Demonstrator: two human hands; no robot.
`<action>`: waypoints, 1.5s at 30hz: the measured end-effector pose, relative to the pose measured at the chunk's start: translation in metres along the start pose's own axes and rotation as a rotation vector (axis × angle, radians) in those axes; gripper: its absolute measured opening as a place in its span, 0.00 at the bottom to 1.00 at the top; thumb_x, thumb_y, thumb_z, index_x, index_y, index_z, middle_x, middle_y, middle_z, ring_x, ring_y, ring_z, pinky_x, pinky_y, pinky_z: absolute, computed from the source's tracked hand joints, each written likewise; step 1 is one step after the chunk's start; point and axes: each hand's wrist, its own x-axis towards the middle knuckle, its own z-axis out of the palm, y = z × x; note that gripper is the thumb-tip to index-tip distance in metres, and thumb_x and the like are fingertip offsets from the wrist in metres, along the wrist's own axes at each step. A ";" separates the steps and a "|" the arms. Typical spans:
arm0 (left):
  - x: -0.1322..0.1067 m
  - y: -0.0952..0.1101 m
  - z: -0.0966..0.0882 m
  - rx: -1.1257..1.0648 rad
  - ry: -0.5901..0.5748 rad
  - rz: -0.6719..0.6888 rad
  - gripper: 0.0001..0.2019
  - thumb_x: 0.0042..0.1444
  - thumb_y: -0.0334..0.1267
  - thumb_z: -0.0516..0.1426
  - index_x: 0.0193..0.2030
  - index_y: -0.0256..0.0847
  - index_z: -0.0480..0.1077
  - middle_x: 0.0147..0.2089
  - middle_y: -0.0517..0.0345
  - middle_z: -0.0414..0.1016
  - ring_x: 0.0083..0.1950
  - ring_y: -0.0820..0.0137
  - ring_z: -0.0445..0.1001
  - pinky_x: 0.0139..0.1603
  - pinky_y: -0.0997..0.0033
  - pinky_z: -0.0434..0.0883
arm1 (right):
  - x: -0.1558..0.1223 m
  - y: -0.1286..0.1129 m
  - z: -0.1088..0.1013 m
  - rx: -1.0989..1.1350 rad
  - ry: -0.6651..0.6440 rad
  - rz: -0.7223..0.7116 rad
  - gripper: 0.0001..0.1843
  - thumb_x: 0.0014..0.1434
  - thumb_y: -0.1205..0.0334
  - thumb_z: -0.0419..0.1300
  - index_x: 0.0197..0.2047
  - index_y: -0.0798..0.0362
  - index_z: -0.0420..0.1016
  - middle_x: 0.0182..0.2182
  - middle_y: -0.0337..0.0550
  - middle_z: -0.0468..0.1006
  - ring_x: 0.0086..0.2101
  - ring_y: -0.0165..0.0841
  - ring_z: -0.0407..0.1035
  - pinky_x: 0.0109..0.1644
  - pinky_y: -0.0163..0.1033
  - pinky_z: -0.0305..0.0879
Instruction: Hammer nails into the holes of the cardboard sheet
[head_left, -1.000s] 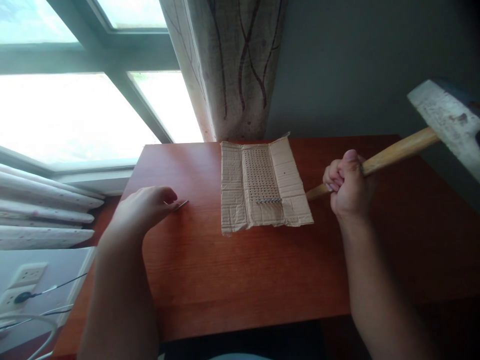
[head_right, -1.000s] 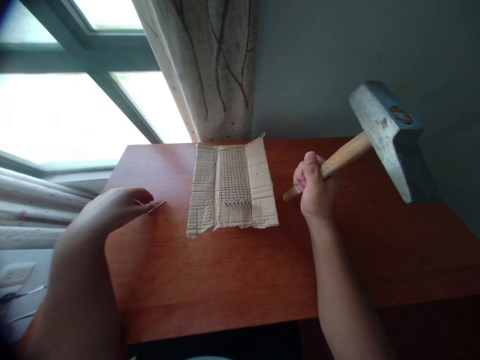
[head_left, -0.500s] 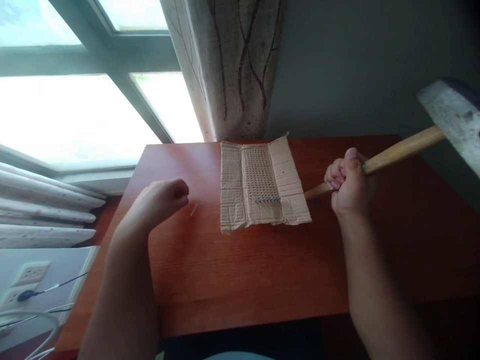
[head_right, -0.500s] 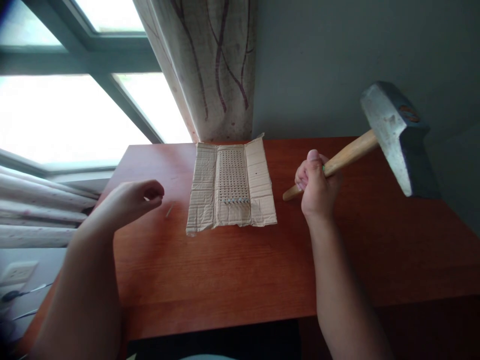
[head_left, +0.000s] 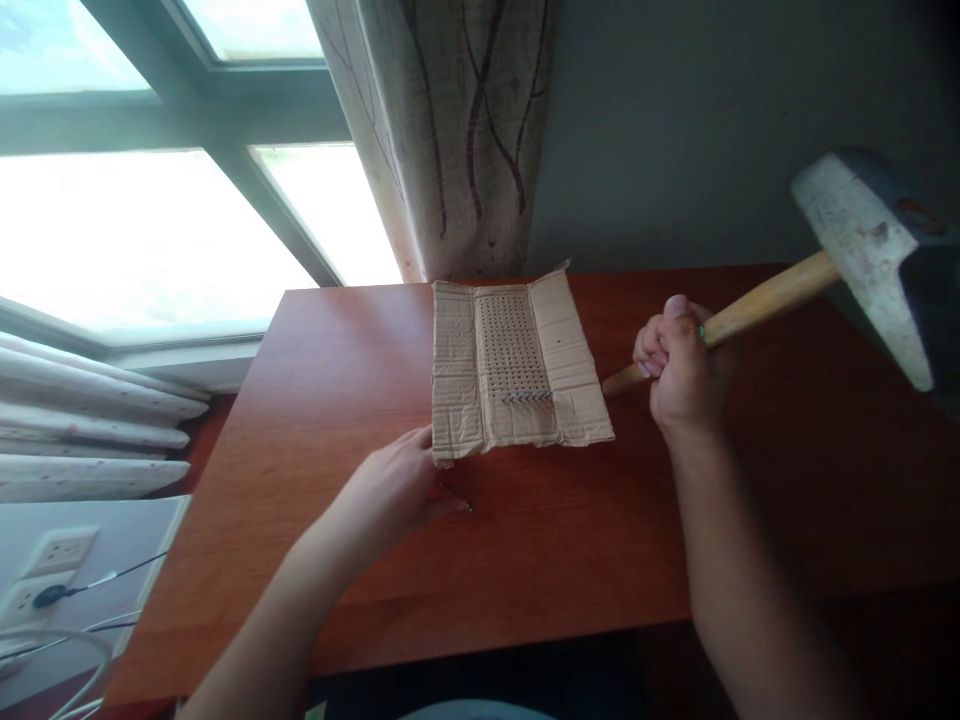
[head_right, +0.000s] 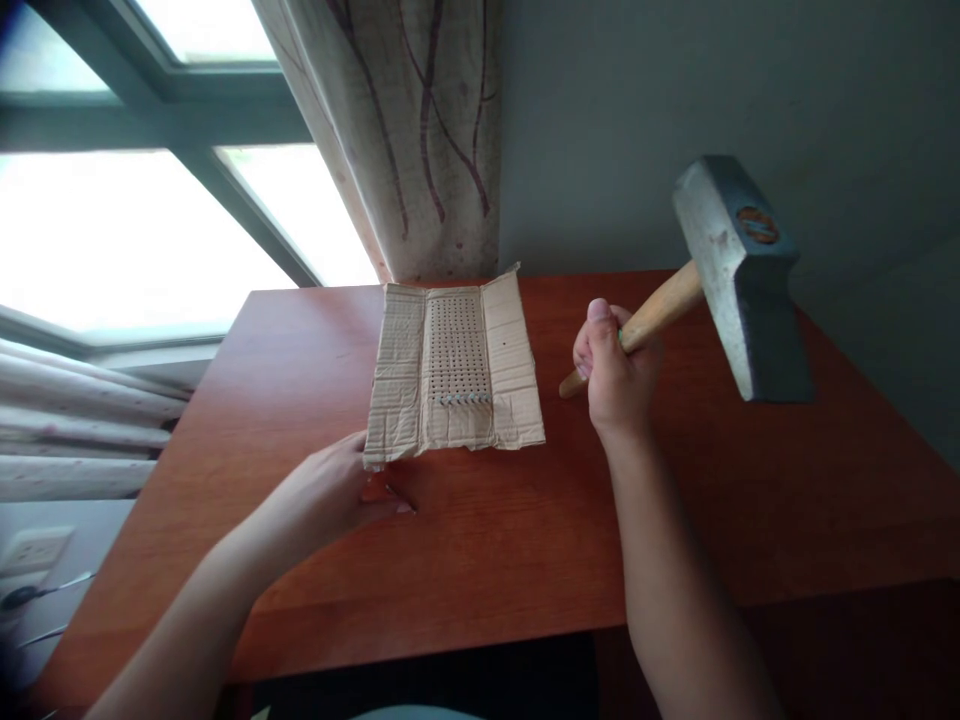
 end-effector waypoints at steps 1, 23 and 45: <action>-0.004 0.001 0.011 -0.006 0.012 0.045 0.09 0.58 0.41 0.65 0.45 0.47 0.78 0.48 0.53 0.81 0.44 0.60 0.80 0.41 0.67 0.76 | 0.000 0.001 0.000 0.002 0.003 0.000 0.30 0.64 0.41 0.61 0.21 0.47 0.51 0.15 0.31 0.51 0.15 0.26 0.49 0.19 0.39 0.44; -0.032 -0.046 -0.003 -0.014 0.253 -0.137 0.04 0.61 0.34 0.57 0.38 0.42 0.74 0.37 0.58 0.80 0.32 0.69 0.77 0.34 0.72 0.71 | 0.000 0.004 0.001 0.082 -0.031 -0.020 0.31 0.63 0.43 0.64 0.19 0.49 0.53 0.14 0.30 0.52 0.14 0.24 0.49 0.17 0.37 0.43; 0.055 0.028 -0.021 -0.471 0.604 0.098 0.02 0.59 0.33 0.63 0.37 0.39 0.79 0.29 0.61 0.79 0.26 0.77 0.71 0.28 0.77 0.68 | 0.000 0.005 0.000 0.084 -0.023 -0.007 0.31 0.62 0.43 0.64 0.19 0.48 0.53 0.13 0.30 0.52 0.14 0.24 0.49 0.18 0.36 0.44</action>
